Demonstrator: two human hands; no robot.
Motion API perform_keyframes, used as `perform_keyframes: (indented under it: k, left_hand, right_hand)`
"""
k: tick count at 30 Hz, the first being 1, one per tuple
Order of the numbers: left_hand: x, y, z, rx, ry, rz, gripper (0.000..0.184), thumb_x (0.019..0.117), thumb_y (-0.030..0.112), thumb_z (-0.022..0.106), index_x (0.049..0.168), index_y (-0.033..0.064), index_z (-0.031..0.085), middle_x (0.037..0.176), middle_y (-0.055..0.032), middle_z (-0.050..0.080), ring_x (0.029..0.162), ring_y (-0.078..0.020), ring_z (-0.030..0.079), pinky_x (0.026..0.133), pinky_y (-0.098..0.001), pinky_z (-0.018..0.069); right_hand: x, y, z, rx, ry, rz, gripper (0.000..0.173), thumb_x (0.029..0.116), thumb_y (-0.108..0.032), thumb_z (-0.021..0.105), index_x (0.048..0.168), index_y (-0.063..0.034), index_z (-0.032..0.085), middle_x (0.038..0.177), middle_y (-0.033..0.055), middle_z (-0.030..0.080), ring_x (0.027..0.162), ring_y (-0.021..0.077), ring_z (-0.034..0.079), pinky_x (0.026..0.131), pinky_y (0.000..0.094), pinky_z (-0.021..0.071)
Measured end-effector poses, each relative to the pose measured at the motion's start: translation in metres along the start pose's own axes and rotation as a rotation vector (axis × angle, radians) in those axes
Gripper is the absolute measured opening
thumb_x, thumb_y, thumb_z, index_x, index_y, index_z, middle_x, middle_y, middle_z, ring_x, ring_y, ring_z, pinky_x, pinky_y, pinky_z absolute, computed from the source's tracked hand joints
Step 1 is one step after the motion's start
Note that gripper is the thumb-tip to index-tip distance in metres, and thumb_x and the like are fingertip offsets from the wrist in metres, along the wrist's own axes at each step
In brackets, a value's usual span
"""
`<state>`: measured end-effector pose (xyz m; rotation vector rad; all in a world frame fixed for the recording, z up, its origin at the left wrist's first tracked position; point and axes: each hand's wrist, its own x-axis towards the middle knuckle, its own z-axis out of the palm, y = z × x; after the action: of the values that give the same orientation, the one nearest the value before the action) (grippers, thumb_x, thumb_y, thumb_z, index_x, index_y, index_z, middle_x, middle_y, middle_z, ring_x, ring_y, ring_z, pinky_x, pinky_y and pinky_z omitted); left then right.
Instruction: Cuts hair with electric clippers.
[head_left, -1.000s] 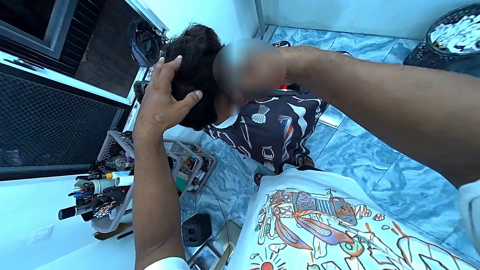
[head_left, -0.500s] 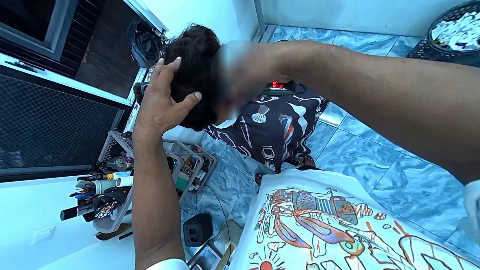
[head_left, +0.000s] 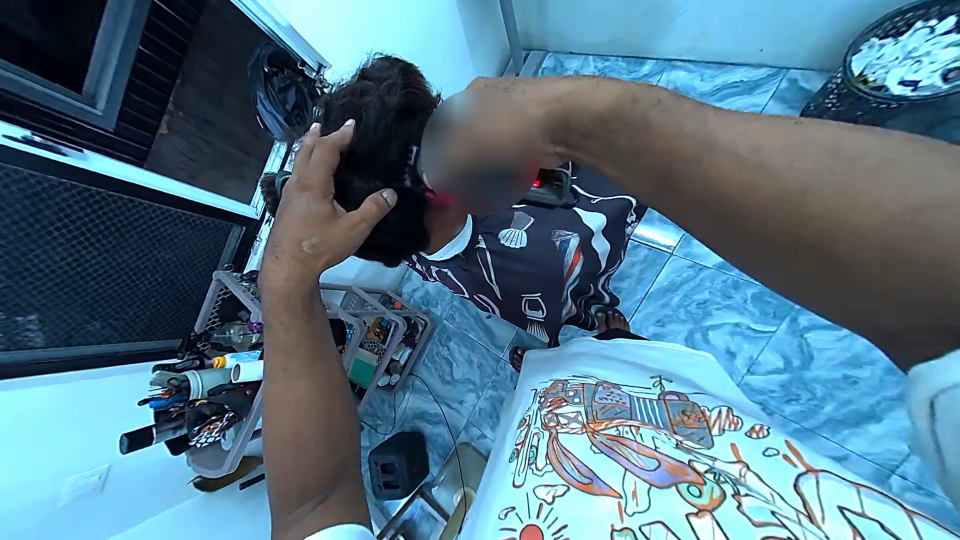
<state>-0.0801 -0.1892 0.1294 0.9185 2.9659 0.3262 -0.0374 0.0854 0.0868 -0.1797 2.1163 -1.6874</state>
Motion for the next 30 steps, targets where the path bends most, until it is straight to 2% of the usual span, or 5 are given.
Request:
perform_keyframes:
  k: [6,10,14,19,30]
  left_hand:
    - [-0.001,0.002,0.001,-0.008,0.03,0.002,0.082,0.0869,0.059,0.071,0.157,0.0268,0.044,0.166,-0.0136,0.033,0.154,-0.0279,0.031,0.122,-0.052,0.0341]
    - [-0.002,0.001,0.001,-0.012,0.022,-0.01,0.083,0.0865,0.059,0.072,0.157,0.0247,0.043,0.166,-0.014,0.033,0.155,-0.0283,0.029,0.123,-0.0514,0.0322]
    - [-0.003,0.001,0.0,-0.009,0.021,-0.014,0.084,0.0865,0.06,0.071,0.158,0.0268,0.042,0.167,-0.0114,0.032,0.156,-0.0266,0.028,0.123,-0.0513,0.0321]
    - [-0.005,0.001,0.002,-0.018,0.019,-0.01,0.082,0.087,0.058,0.072,0.158,0.0268,0.043,0.166,-0.0111,0.033,0.156,-0.0265,0.028,0.123,-0.0513,0.032]
    - [-0.008,0.003,0.001,-0.009,0.021,-0.007,0.083,0.0869,0.059,0.071,0.158,0.0261,0.043,0.166,-0.011,0.033,0.156,-0.0258,0.027,0.124,-0.0502,0.0313]
  right_hand:
    - [0.011,0.031,-0.013,-0.543,0.103,0.058,0.035,0.0834,-0.036,0.08,0.086,-0.0048,0.066,0.076,0.012,0.061,0.071,0.0288,0.061,0.063,0.0562,0.0503]
    - [0.013,0.03,-0.011,-0.268,0.044,-0.042,0.035,0.0892,-0.037,0.079,0.083,-0.0044,0.067,0.071,0.0083,0.065,0.06,0.0178,0.063,0.057,0.0387,0.0558]
    - [0.009,0.025,-0.007,-0.378,0.049,0.039,0.033,0.0874,-0.033,0.08,0.085,-0.003,0.066,0.074,0.0102,0.062,0.064,0.0223,0.061,0.062,0.0467,0.0527]
    - [0.014,0.023,-0.012,-0.077,0.003,0.008,0.034,0.0913,-0.035,0.076,0.089,-0.0024,0.068,0.074,0.0103,0.068,0.059,0.0177,0.065,0.056,0.0359,0.0575]
    - [0.012,0.017,-0.015,-0.22,0.004,0.109,0.032,0.0878,-0.032,0.079,0.087,-0.0025,0.067,0.071,0.0101,0.063,0.057,0.0183,0.06,0.055,0.0385,0.0536]
